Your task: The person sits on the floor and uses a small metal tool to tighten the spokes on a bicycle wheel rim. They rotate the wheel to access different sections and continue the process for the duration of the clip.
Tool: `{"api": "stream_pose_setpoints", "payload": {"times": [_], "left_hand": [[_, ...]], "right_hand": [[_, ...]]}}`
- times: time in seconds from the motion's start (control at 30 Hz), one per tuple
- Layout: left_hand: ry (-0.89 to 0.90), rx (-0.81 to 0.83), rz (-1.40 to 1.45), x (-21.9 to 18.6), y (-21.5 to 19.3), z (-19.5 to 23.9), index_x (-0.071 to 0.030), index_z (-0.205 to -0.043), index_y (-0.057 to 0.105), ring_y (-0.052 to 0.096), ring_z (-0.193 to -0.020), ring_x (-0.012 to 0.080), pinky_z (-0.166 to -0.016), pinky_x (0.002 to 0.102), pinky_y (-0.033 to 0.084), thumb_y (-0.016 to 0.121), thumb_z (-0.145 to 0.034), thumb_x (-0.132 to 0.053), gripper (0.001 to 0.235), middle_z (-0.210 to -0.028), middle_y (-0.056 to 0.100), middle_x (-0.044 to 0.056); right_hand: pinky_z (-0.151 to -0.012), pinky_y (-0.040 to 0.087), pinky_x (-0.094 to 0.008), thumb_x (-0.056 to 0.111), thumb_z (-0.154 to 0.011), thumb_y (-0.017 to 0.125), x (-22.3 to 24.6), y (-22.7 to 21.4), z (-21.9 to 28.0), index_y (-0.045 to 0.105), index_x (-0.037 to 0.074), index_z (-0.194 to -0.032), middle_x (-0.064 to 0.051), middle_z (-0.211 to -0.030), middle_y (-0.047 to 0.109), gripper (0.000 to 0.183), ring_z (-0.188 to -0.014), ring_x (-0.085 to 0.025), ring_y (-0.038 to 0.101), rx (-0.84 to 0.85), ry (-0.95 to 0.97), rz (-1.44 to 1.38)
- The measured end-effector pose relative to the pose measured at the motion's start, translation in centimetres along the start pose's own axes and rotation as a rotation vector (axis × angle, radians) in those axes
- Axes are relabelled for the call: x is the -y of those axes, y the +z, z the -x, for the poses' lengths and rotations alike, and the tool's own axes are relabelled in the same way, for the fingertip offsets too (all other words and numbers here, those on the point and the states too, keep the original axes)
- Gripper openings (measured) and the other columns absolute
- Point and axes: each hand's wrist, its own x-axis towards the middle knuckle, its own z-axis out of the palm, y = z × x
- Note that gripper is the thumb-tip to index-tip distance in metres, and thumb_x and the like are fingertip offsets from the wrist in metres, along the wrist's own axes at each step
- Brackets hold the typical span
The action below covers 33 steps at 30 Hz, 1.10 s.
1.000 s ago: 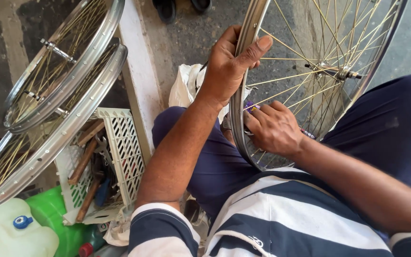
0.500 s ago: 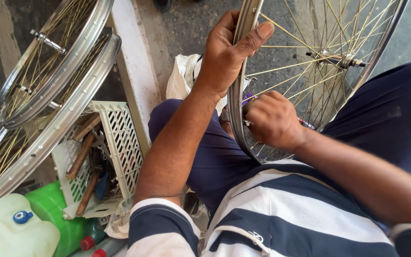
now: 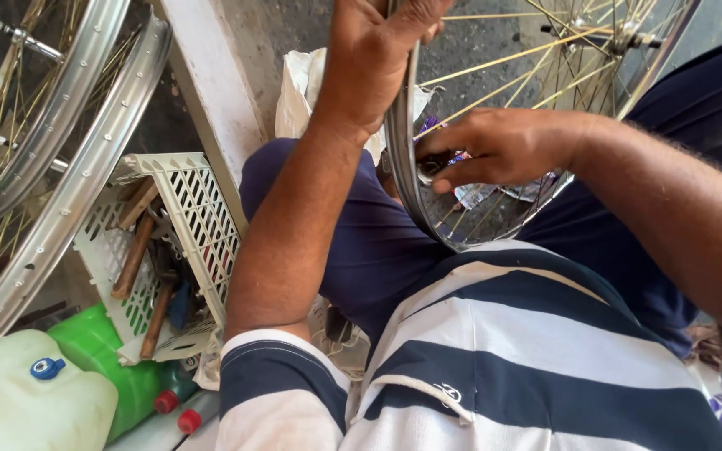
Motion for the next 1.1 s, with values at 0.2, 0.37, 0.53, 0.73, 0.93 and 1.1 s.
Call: {"api": "stream_pose_setpoints", "payload": {"times": [0.2, 0.37, 0.53, 0.73, 0.93, 1.1], "left_hand": [[-0.051, -0.042, 0.03, -0.1, 0.0, 0.2, -0.006, -0.089, 0.07, 0.055, -0.065, 0.0089, -0.061, 0.027, 0.042, 0.077, -0.103, -0.025, 0.025, -0.072, 0.061, -0.001], [-0.053, -0.044, 0.055, -0.2, 0.3, -0.1, -0.007, -0.102, 0.069, 0.054, -0.07, 0.0075, -0.066, 0.026, 0.043, 0.078, -0.104, -0.028, 0.023, -0.078, 0.061, -0.002], [-0.1, -0.118, 0.044, -0.5, 0.7, 0.2, -0.005, -0.11, 0.064, 0.051, -0.07, 0.0061, -0.067, 0.024, 0.043, 0.079, -0.102, -0.032, 0.032, -0.078, 0.058, -0.003], [-0.106, -0.13, 0.008, -0.3, 0.5, -0.1, -0.007, -0.113, 0.064, 0.053, -0.075, 0.007, -0.069, 0.024, 0.045, 0.08, -0.099, -0.03, 0.031, -0.084, 0.062, -0.003], [-0.107, -0.108, 0.019, -0.5, 0.2, 0.0, -0.008, -0.114, 0.066, 0.053, -0.074, 0.0072, -0.069, 0.025, 0.045, 0.08, -0.1, -0.03, 0.03, -0.082, 0.06, -0.003], [-0.089, -0.113, 0.012, 0.1, 0.3, -0.2, -0.008, -0.112, 0.065, 0.054, -0.07, 0.0062, -0.07, 0.025, 0.045, 0.08, -0.101, -0.03, 0.028, -0.081, 0.061, -0.002]], "right_hand": [[-0.084, 0.057, -0.046, 0.014, -0.089, 0.074, 1.7, 4.2, 1.1, 0.064, 0.005, -0.101, -0.011, -0.089, 0.073, 0.018, -0.083, -0.028, 0.073, -0.597, -0.326, 0.665], [-0.069, 0.055, -0.042, 0.034, -0.092, 0.075, 0.3, 2.6, -1.0, 0.069, 0.022, -0.112, -0.001, -0.076, 0.067, 0.024, -0.072, -0.02, 0.069, 0.014, 0.279, 0.446], [-0.062, 0.053, -0.042, 0.017, -0.078, 0.079, -1.4, 5.3, -0.8, 0.069, 0.004, -0.102, -0.004, -0.066, 0.062, 0.029, -0.064, -0.024, 0.066, -0.555, -0.218, 0.833], [-0.068, 0.056, -0.044, 0.029, -0.076, 0.078, -0.9, 3.2, -0.7, 0.07, 0.012, -0.107, -0.008, -0.068, 0.069, 0.037, -0.067, -0.028, 0.072, -0.216, 0.042, 0.269], [-0.076, 0.057, -0.044, 0.034, -0.084, 0.077, 0.6, 0.8, -0.3, 0.067, 0.009, -0.115, -0.008, -0.089, 0.075, 0.041, -0.082, -0.026, 0.075, -0.03, 0.136, -0.004], [-0.073, 0.052, -0.044, 0.02, -0.07, 0.083, 0.6, 3.9, -0.1, 0.065, 0.005, -0.095, -0.011, -0.085, 0.069, 0.035, -0.082, -0.032, 0.068, -0.534, -0.12, 0.279]]}}
